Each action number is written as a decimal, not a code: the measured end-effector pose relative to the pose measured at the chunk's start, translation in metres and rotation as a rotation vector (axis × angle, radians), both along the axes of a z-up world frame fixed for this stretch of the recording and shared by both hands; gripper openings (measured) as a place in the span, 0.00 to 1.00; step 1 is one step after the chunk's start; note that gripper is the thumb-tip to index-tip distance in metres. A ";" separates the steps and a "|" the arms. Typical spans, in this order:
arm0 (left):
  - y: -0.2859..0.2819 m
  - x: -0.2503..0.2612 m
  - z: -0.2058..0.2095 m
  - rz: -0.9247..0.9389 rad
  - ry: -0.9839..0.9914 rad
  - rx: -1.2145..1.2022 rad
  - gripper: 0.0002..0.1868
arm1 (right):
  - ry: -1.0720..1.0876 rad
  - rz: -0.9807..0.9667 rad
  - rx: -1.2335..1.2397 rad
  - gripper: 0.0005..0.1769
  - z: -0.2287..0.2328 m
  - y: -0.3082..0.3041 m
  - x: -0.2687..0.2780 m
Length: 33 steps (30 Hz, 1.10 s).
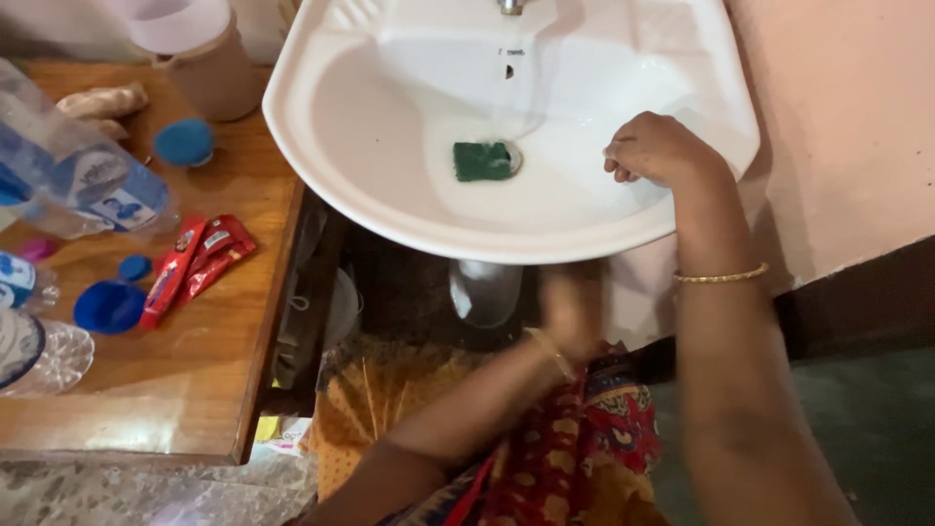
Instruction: The person cleans a white sink and faucet using a green sponge, scrubbing the interior basin and the metal tap. They also wipe around the pedestal and the top edges of the sink.
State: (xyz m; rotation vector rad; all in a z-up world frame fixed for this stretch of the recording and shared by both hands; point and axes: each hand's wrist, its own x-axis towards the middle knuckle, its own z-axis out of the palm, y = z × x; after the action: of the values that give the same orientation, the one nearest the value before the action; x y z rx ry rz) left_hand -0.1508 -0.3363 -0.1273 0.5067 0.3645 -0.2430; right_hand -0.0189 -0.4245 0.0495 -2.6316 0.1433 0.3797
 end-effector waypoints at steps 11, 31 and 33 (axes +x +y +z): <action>0.124 0.005 0.121 -0.865 -1.067 1.043 0.30 | -0.148 0.088 0.103 0.16 -0.001 -0.005 -0.006; 0.121 0.311 0.132 -0.056 -0.588 1.685 0.21 | -0.096 0.048 -0.007 0.16 0.001 -0.003 -0.005; 0.137 0.310 0.136 -0.133 -0.711 1.849 0.24 | -0.081 0.056 0.045 0.16 0.002 -0.003 -0.003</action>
State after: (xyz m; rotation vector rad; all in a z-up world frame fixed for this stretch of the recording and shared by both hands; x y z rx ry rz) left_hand 0.1593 -0.1997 0.0087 2.3574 -0.2732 0.2459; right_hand -0.0215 -0.4271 0.0512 -2.6057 0.0343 0.2914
